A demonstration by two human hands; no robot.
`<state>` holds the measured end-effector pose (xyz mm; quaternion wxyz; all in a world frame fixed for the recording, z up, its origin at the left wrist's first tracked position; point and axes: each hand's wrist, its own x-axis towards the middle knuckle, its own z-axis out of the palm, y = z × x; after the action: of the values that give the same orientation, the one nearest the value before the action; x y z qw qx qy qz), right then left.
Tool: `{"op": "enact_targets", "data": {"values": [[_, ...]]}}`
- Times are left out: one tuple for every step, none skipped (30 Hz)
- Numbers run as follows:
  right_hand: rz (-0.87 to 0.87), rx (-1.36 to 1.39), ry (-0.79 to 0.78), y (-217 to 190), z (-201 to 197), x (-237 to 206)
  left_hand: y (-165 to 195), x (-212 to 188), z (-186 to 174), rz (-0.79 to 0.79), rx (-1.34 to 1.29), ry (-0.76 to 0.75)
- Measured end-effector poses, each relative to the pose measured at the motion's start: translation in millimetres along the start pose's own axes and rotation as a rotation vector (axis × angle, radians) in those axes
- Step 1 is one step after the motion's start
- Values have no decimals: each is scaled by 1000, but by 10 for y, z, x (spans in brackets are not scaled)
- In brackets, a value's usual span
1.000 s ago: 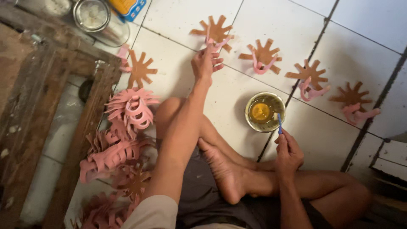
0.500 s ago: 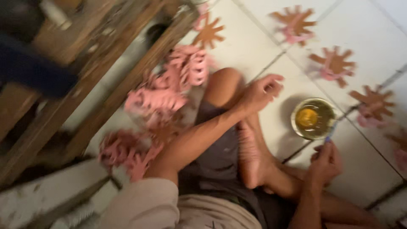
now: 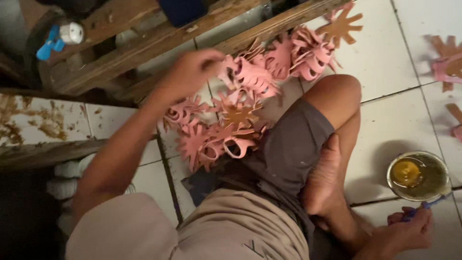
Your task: The person sits on the floor and uses a toothbrush to spread glue from a bowl onto flower-shaped foam and pink sandal components, coating each piece and setting it aside with finished pieces on the floor.
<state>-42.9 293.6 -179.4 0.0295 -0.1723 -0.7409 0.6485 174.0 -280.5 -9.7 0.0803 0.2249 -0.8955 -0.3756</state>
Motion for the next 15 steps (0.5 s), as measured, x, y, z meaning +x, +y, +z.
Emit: {"op": "enact_targets", "data": {"values": [[-1, -18, -3, -22, -8, 3, -168, -166, -113, -96, 85, 44], [-2, -33, -6, -39, -10, -1, -343, -344, -218, -191, 173, 86], [18, -21, 0, -48, -8, -11, -516, -533, -308, -220, 230, 97], [35, -6, 11, -58, -10, -15, -683, -704, -358, -244, 288, 107], [53, 3, 27, -63, -14, -23, -848, -856, -380, -291, 337, 89], [34, -7, 21, -63, -18, -20, -1002, -1001, -349, -341, 384, 71], [17, -14, 13, -55, -25, -26, -1142, -1128, -287, -341, 381, 21], [-1, -17, 2, -45, -31, -19, -1262, -1233, -221, -339, 379, -23], [0, -14, -3, -22, -32, -21, -1363, -1332, -188, -341, 378, -67], [0, -18, -8, -10, -44, -7, -1437, -1412, -127, -343, 368, -52], [2, -23, -10, 15, -53, -7, -1487, -1466, -63, -344, 359, -40], [0, -8, -19, 24, -69, 9, -1509, -1484, -14, -344, 346, -28], [0, 9, -28, 37, -79, 19, -1506, -1493, -13, -371, 382, -12], [-1, 28, -37, 48, -86, 29, -1471, -1489, -41, -396, 420, 5], [22, 29, -5, 54, -94, 38, -1408, -1461, -78, -416, 456, 22]]}}
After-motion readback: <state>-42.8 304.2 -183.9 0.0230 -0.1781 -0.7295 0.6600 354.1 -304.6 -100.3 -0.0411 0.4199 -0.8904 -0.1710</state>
